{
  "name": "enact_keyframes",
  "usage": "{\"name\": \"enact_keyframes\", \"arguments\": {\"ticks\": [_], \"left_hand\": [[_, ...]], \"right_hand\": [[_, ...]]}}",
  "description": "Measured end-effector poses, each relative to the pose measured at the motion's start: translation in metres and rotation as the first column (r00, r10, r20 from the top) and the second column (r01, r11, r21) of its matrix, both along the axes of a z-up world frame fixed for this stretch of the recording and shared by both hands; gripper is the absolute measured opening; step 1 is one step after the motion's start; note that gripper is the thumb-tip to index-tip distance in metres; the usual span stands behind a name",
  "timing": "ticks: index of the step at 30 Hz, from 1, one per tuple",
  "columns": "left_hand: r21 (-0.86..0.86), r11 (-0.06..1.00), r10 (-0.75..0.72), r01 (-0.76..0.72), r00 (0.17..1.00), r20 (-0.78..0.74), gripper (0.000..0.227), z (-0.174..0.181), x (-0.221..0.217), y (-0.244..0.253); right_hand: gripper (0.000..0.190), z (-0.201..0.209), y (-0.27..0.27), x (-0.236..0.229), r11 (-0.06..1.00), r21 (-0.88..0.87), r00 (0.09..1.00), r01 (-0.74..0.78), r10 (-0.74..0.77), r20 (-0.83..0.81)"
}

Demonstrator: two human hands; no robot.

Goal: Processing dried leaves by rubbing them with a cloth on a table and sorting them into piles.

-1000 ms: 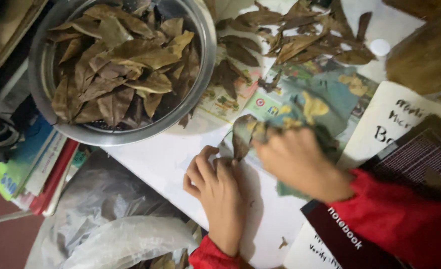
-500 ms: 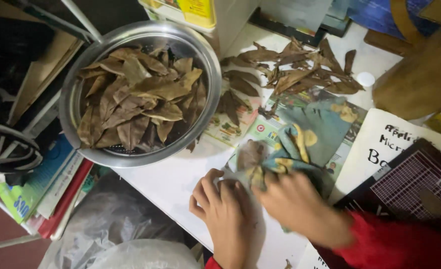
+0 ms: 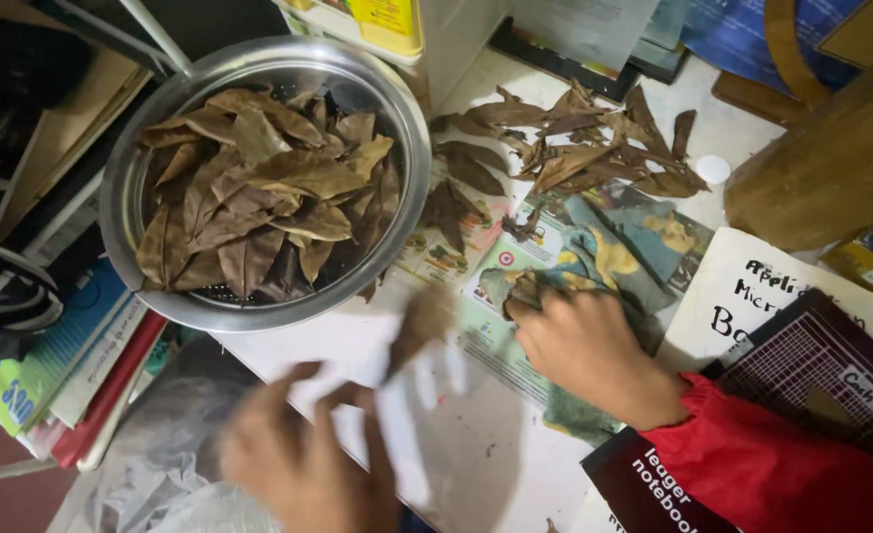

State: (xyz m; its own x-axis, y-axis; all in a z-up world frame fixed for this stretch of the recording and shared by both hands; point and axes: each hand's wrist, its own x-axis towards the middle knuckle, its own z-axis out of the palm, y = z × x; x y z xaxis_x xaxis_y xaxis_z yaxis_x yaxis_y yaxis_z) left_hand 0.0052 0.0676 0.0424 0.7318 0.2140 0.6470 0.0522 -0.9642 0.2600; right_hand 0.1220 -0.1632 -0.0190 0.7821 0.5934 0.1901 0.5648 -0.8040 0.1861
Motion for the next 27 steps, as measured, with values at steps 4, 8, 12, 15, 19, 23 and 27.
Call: {"name": "enact_keyframes", "arguments": {"ticks": [4, 8, 12, 15, 19, 23, 27], "left_hand": [[0.148, 0.97, 0.181, -0.191, 0.98, 0.077, 0.026, 0.035, 0.027, 0.023], [0.155, 0.968, 0.184, -0.199, 0.977, 0.106, 0.026, 0.037, 0.062, 0.05], [0.135, 0.99, -0.002, -0.036, 0.962, 0.274, 0.029, 0.043, 0.099, 0.044], [0.121, 0.949, -0.316, 0.292, 0.883, 0.347, 0.018, 0.018, 0.15, -0.011], [0.002, 0.882, -0.471, 0.471, 0.882, -0.026, 0.008, -0.01, 0.225, -0.082], [-0.007, 0.916, -0.398, 0.4, 0.911, -0.107, 0.026, -0.094, 0.335, -0.108], [0.057, 0.968, -0.228, 0.244, 0.952, -0.203, 0.03, -0.111, 0.357, -0.112]], "right_hand": [[0.006, 0.004, 0.001, 0.0, 0.999, 0.016, 0.999, -0.036, 0.035, 0.03], [0.012, 0.002, 0.003, -0.001, 0.999, -0.011, 0.996, -0.047, 0.048, 0.075], [0.009, -0.001, 0.005, -0.003, 1.0, -0.009, 0.994, -0.029, 0.03, 0.108], [0.011, -0.018, 0.0, -0.001, 0.991, -0.132, 0.977, 0.004, -0.032, -0.212], [0.018, -0.014, 0.002, -0.002, 0.998, 0.049, 0.997, -0.035, 0.031, 0.074], [0.008, -0.008, 0.002, -0.001, 0.991, 0.118, 0.996, -0.065, 0.057, 0.074], [0.013, -0.021, -0.002, 0.002, 0.986, 0.137, 0.995, -0.1, 0.096, 0.038]]}}
